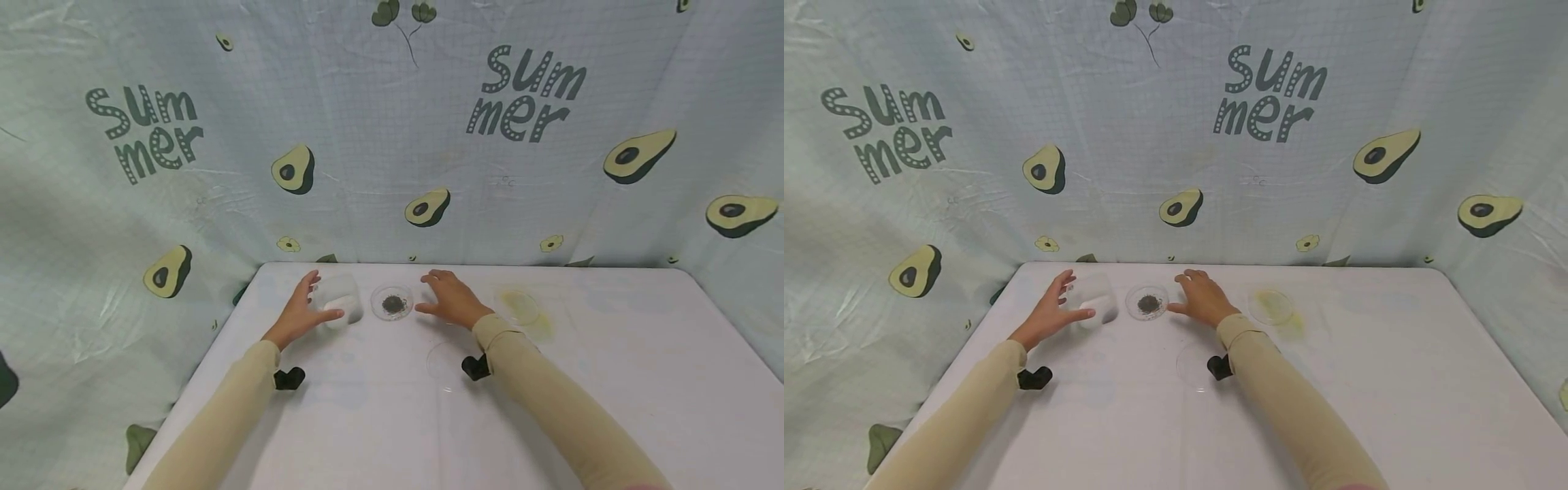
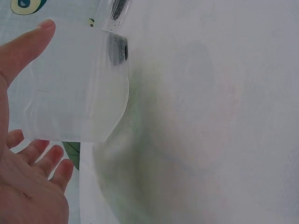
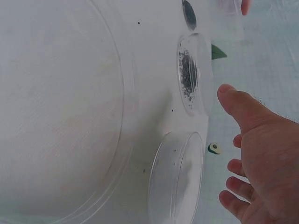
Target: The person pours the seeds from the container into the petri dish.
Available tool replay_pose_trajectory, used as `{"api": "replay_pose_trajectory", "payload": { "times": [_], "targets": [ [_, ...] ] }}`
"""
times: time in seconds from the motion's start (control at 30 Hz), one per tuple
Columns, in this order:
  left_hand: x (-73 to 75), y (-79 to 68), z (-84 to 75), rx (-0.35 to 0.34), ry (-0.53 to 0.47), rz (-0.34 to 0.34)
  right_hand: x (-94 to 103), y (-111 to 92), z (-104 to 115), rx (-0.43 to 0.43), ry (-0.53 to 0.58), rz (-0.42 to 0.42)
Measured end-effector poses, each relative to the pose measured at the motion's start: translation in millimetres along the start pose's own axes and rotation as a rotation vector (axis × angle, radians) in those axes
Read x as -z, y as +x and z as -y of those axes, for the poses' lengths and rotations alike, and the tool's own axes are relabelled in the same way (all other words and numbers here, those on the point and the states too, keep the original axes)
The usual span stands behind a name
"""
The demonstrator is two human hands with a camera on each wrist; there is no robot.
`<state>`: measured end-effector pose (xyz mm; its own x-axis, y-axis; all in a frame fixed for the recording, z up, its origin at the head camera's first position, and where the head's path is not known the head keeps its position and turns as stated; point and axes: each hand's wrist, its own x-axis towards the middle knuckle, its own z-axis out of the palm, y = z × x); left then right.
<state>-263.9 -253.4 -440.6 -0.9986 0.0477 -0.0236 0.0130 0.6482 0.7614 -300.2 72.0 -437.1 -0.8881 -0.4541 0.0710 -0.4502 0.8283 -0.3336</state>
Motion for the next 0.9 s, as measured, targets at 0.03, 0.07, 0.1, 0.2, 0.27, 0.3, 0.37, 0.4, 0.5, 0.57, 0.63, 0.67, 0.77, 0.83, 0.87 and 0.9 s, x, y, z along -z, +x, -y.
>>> {"api": "replay_pose_trajectory", "payload": {
  "times": [0.03, 0.07, 0.1, 0.2, 0.27, 0.3, 0.37, 0.4, 0.5, 0.57, 0.63, 0.67, 0.77, 0.83, 0.87, 0.9],
  "targets": [
    [-0.5, 0.0, 0.6, 0.008, -0.005, 0.003, 0.1, -0.6, -0.6, 0.001, -0.002, 0.001],
    [-0.9, -0.1, 1.3, 0.017, -0.009, 0.007, 0.2, -1.0, -1.2, -0.002, -0.001, 0.004],
    [-1.3, -0.2, 1.9, 0.028, -0.012, 0.010, 0.2, -1.2, -1.8, -0.003, 0.000, 0.003],
    [-2.2, -0.1, 3.2, 0.055, -0.026, 0.019, -0.3, -1.8, -3.8, -0.009, -0.003, 0.001],
    [-2.9, -0.4, 4.1, 0.064, -0.034, 0.023, -0.4, -2.4, -5.2, -0.012, -0.006, -0.006],
    [-3.2, -0.6, 4.4, 0.065, -0.039, 0.023, -0.3, -2.8, -5.9, -0.011, -0.007, -0.010],
    [-3.5, -1.0, 5.0, 0.060, -0.050, 0.027, -0.1, -4.0, -7.3, -0.012, -0.009, -0.014],
    [-3.6, -1.2, 5.5, 0.056, -0.057, 0.029, 0.1, -4.5, -7.9, -0.014, -0.005, -0.015],
    [-3.9, -1.3, 7.0, 0.047, -0.079, 0.036, 0.5, -6.1, -9.7, -0.019, 0.011, -0.012],
    [-3.8, -1.0, 8.6, 0.041, -0.090, 0.042, 0.7, -7.3, -11.2, -0.020, 0.018, -0.013],
    [-4.2, -0.5, 9.9, 0.040, -0.098, 0.042, 1.0, -8.4, -12.5, -0.021, 0.023, -0.013],
    [-4.3, -0.2, 10.4, 0.040, -0.102, 0.042, 1.1, -9.0, -13.3, -0.022, 0.024, -0.013],
    [-6.1, 1.4, 10.7, 0.040, -0.107, 0.045, 1.7, -10.8, -16.0, -0.019, 0.015, -0.016],
    [-7.4, 2.4, 10.6, 0.049, -0.107, 0.045, 2.0, -12.0, -18.0, -0.028, 0.020, -0.013],
    [-8.1, 2.9, 10.4, 0.054, -0.107, 0.045, 2.0, -12.6, -19.1, -0.032, 0.023, -0.012],
    [-8.7, 3.4, 10.6, 0.058, -0.105, 0.046, 2.1, -13.3, -20.2, -0.036, 0.028, -0.010]
  ]
}}
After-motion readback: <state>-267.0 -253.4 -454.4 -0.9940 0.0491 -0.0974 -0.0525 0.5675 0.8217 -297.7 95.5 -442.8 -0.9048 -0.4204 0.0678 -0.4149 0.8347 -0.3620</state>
